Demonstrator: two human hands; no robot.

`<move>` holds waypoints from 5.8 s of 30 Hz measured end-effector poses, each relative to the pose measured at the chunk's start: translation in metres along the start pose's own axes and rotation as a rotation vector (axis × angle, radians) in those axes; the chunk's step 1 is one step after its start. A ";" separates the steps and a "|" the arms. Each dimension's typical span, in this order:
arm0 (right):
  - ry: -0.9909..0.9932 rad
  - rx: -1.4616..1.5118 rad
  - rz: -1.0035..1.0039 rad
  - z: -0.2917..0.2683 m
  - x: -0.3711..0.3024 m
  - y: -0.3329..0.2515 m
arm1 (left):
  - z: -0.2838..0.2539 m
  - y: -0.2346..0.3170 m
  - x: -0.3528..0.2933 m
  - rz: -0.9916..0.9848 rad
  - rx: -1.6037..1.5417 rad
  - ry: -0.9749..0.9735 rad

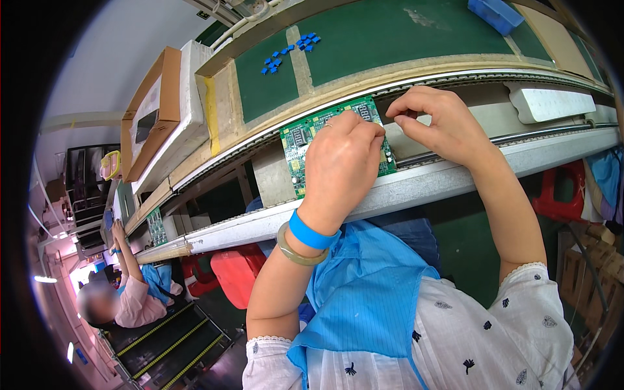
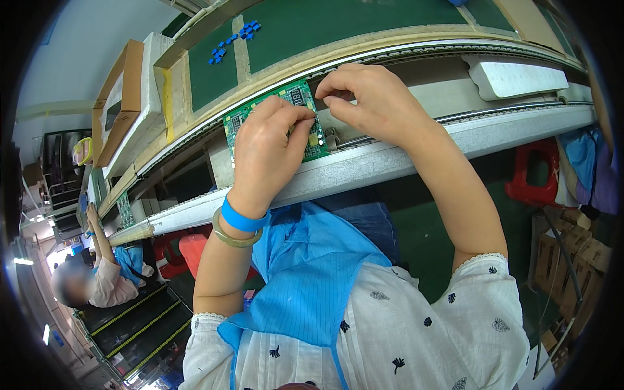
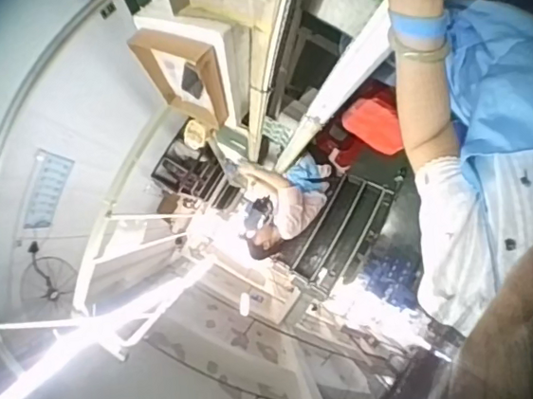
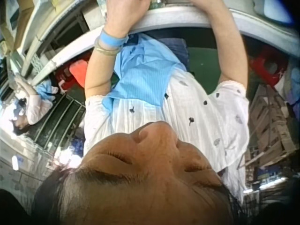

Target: The person is assembling electronic components onto a printed circuit board (PCB) on a production floor.

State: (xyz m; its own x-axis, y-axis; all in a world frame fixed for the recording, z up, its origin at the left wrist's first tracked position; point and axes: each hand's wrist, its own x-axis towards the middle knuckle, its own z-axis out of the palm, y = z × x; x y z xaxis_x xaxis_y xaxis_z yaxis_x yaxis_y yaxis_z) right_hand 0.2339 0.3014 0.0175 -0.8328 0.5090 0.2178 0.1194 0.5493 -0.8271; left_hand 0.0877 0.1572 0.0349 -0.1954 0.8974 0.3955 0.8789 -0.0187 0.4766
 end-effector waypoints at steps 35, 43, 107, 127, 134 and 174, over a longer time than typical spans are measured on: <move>-0.016 -0.393 -0.255 0.046 0.159 -0.021 | -0.050 -0.148 0.048 -0.332 0.101 0.262; -0.057 -0.548 -0.406 0.082 0.206 -0.013 | -0.039 -0.154 0.056 -0.261 0.118 0.285; -0.282 -0.353 -0.346 0.038 0.045 -0.042 | -0.073 -0.047 -0.037 -0.399 -0.529 0.016; -0.084 -0.210 -0.251 0.024 0.052 -0.035 | -0.035 -0.031 -0.036 -0.152 -0.175 0.056; -0.037 -0.236 -0.332 0.022 0.053 -0.029 | -0.031 -0.026 -0.029 -0.016 0.085 0.006; -0.035 -0.260 -0.348 0.019 0.051 -0.028 | -0.031 -0.027 -0.024 0.061 0.230 -0.046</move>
State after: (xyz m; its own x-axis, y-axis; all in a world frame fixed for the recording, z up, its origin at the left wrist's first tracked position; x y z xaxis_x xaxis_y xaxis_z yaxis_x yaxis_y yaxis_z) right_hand 0.1773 0.2996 0.0417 -0.8645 0.2440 0.4393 -0.0432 0.8349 -0.5486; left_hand 0.0555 0.1222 0.0368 -0.1234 0.9170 0.3793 0.9655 0.0227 0.2593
